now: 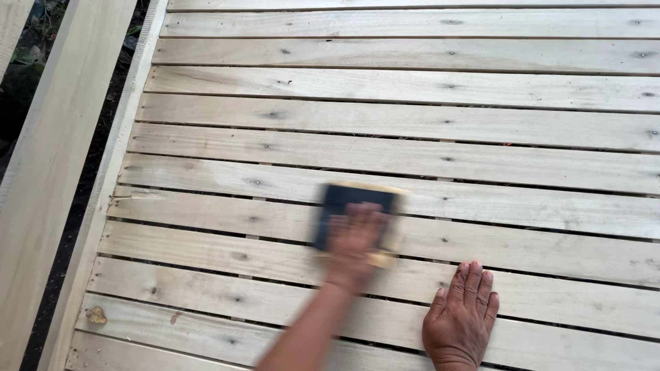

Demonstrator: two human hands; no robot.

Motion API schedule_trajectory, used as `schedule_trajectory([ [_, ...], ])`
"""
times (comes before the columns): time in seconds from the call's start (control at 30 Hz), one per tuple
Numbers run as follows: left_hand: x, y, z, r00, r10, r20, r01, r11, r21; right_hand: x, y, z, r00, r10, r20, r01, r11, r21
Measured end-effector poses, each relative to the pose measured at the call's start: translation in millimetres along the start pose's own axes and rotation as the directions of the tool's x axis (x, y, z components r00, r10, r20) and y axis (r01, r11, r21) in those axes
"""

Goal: The person holds sheets of sandpaper, folds and stacks them, then sands the slatted wooden surface of a large frame, rubbing the sandpaper back and forth across the planks while steadying the wood with the other hand. They work progressively across different sections of the slatted panel.

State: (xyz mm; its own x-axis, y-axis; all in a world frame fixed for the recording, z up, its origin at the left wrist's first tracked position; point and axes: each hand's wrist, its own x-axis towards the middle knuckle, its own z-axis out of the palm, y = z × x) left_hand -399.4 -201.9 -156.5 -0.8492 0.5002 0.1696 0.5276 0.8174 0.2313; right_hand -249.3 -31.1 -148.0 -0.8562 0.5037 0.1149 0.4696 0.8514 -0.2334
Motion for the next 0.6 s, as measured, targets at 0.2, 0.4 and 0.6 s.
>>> schedule_trajectory([
  [0.2, -19, -109, -34, 0.758, -0.636, -0.144, 0.63, 0.772, -0.087, 0, -7, -3, 1.0, 0.01, -0.023, -0.009, 1.0, 0.03],
  [0.4, -13, 102, 29, 0.98, -0.151, 0.128, 0.168, 0.977, -0.129, 2, -4, -7, 1.0, -0.018, -0.01, 0.018, 1.0, 0.015],
  [0.6, -42, -55, -21, 0.978, -0.187, -0.095, 0.162, 0.961, -0.222, 2, -3, -4, 1.0, -0.004, 0.018, 0.003, 1.0, 0.016],
])
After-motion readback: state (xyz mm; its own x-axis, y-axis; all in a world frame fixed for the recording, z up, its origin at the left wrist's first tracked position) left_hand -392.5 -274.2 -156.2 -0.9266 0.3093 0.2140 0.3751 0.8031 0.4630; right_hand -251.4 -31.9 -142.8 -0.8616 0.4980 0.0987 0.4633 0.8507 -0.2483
